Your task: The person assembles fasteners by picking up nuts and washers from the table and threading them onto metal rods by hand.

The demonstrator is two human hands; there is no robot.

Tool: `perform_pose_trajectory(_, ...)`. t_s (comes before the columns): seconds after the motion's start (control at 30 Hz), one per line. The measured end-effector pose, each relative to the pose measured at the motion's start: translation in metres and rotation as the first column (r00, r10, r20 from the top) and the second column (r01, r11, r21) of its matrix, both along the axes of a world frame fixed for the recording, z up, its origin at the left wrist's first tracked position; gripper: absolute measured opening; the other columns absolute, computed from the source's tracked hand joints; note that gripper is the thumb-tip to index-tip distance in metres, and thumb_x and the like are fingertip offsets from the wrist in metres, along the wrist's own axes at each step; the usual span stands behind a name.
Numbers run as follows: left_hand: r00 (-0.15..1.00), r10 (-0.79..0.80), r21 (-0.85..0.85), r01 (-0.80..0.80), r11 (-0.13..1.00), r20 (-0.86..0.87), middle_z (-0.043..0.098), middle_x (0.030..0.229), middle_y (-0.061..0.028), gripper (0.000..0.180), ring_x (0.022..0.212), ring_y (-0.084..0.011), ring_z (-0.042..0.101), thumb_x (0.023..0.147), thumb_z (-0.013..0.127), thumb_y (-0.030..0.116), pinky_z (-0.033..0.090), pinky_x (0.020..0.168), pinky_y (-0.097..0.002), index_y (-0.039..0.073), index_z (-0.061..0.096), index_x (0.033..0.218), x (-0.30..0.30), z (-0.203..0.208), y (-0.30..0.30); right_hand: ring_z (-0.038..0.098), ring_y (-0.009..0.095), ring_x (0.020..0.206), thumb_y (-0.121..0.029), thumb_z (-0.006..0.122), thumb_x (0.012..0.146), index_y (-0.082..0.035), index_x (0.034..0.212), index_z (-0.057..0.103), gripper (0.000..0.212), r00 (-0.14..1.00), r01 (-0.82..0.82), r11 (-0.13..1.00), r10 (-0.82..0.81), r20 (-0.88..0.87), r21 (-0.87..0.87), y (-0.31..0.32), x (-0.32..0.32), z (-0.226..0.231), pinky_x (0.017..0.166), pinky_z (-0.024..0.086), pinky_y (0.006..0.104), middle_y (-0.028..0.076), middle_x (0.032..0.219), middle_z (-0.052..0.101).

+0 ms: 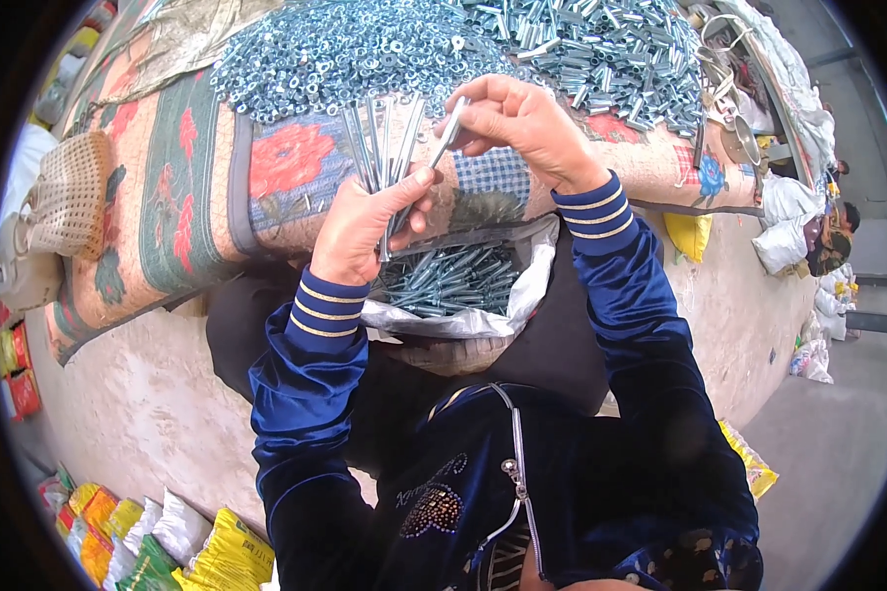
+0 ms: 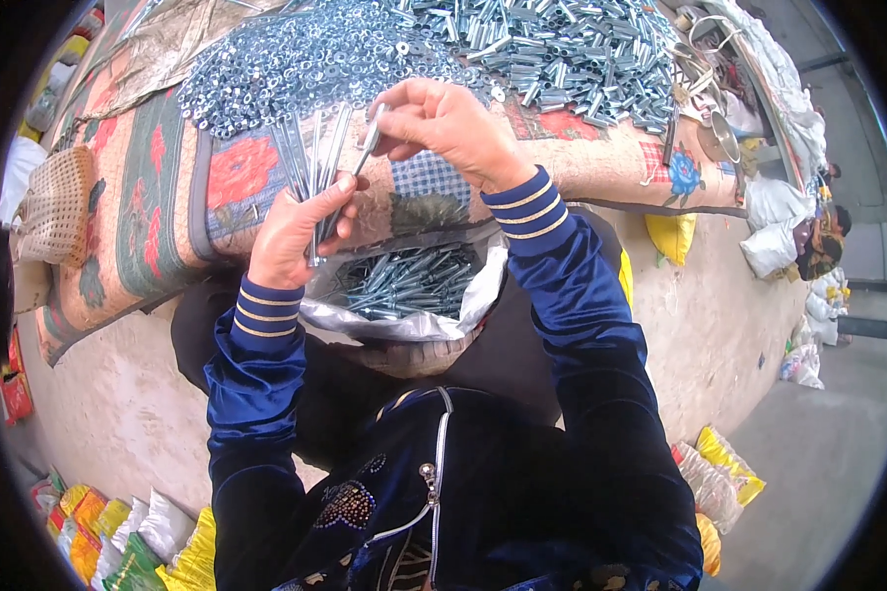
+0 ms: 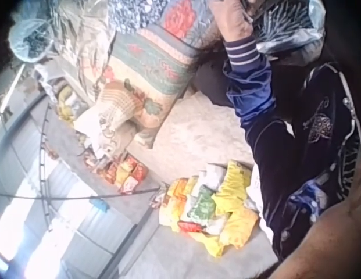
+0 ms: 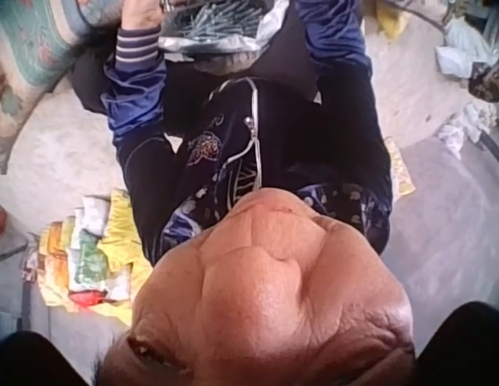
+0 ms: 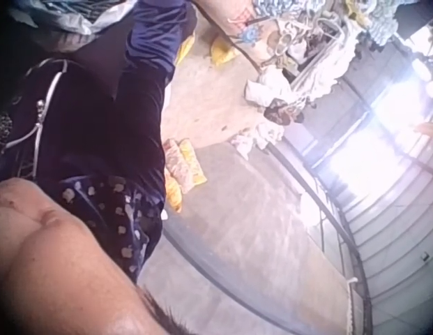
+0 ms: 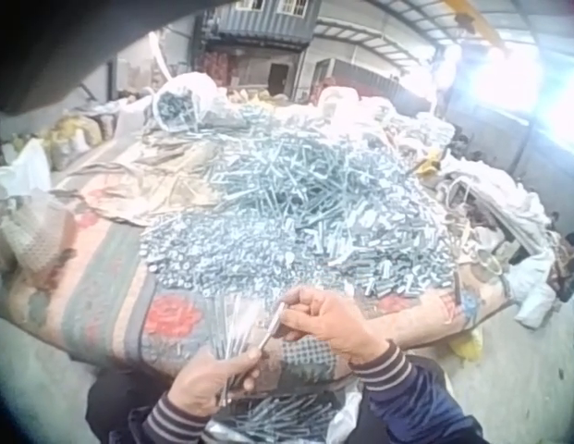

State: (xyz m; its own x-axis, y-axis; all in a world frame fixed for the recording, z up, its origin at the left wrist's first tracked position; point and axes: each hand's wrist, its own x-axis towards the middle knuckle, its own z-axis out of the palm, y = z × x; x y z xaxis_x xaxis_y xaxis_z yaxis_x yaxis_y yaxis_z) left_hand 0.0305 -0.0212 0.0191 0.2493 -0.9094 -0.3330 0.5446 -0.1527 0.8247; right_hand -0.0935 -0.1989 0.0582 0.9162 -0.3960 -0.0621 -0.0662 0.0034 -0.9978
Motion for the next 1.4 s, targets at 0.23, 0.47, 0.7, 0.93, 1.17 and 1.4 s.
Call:
perform_pose_trajectory(0.23, 0.972, 0.199, -0.041, -0.206, 0.978, -0.127, 0.067, 0.088, -0.0067, 0.029, 0.067, -0.0106, 0.063, 0.086, 0.066, 0.021, 0.035, 0.039, -0.0178, 0.004, 0.061, 0.108, 0.000, 0.002, -0.001, 0.056, 0.008, 0.063, -0.018, 0.069, 0.080, 0.001, 0.086, 0.063, 0.021, 1.000, 0.003, 0.998, -0.003, -0.001, -0.065, 0.056, 0.013, -0.032, 0.059, 0.045, 0.0222, 0.004, 0.074, 0.064)
perform_pose_trajectory(0.47, 0.958, 0.279, -0.009, -0.280, 0.960, -0.069, 0.062, 0.077, -0.0046, 0.021, 0.058, -0.0087, 0.058, 0.087, 0.063, 0.020, 0.037, 0.038, -0.0170, 0.002, 0.060, 0.098, 0.011, -0.001, 0.002, 0.060, 0.013, 0.066, -0.021, 0.068, 0.076, -0.004, 0.085, 0.068, 0.019, 0.949, 0.298, 0.740, -0.300, 0.100, -0.603, -0.038, -0.004, -0.036, 0.060, 0.048, 0.0274, 0.007, 0.074, 0.065)
perform_pose_trajectory(0.7, 0.954, 0.272, -0.053, -0.280, 0.958, -0.124, 0.061, 0.076, -0.0042, 0.022, 0.057, -0.0086, 0.058, 0.088, 0.063, 0.021, 0.038, 0.040, -0.0171, 0.001, 0.060, 0.097, 0.013, -0.005, 0.002, 0.060, 0.025, 0.071, -0.017, 0.067, 0.073, -0.010, 0.082, 0.068, 0.011, 0.881, 0.236, 0.106, -0.442, 0.166, -0.966, -0.039, 0.003, -0.056, 0.065, 0.047, 0.0345, 0.008, 0.075, 0.059)
perform_pose_trajectory(0.93, 0.945, 0.308, -0.035, -0.314, 0.949, -0.112, 0.061, 0.075, -0.0046, 0.023, 0.058, -0.0099, 0.058, 0.088, 0.063, 0.022, 0.039, 0.040, -0.0181, 0.001, 0.061, 0.096, 0.019, -0.006, 0.005, 0.065, 0.019, 0.068, -0.016, 0.070, 0.073, -0.005, 0.087, 0.068, 0.018, 0.904, 0.303, 0.531, -0.424, 0.061, -0.792, -0.058, 0.011, -0.048, 0.065, 0.050, 0.0302, 0.008, 0.073, 0.067)
perform_pose_trajectory(1.17, 0.949, 0.286, -0.071, -0.297, 0.952, -0.135, 0.062, 0.074, -0.0049, 0.023, 0.057, -0.0098, 0.059, 0.088, 0.063, 0.022, 0.039, 0.040, -0.0183, 0.001, 0.060, 0.096, 0.021, -0.010, 0.002, 0.062, 0.028, 0.078, -0.022, 0.065, 0.075, -0.010, 0.083, 0.068, 0.015, 0.926, 0.073, 0.055, -0.375, 0.047, -0.996, -0.052, 0.040, -0.064, 0.070, 0.048, 0.0373, 0.011, 0.080, 0.063)
perform_pose_trajectory(1.4, 0.967, 0.250, -0.035, -0.252, 0.967, -0.037, 0.062, 0.075, -0.0048, 0.021, 0.057, -0.0090, 0.058, 0.086, 0.065, 0.021, 0.037, 0.039, -0.0180, 0.002, 0.061, 0.095, 0.016, -0.007, 0.001, 0.066, 0.018, 0.076, -0.013, 0.067, 0.083, -0.003, 0.094, 0.067, 0.015, 0.949, 0.316, 0.925, -0.311, 0.057, -0.210, -0.044, 0.027, -0.039, 0.068, 0.053, 0.0276, 0.008, 0.085, 0.067)
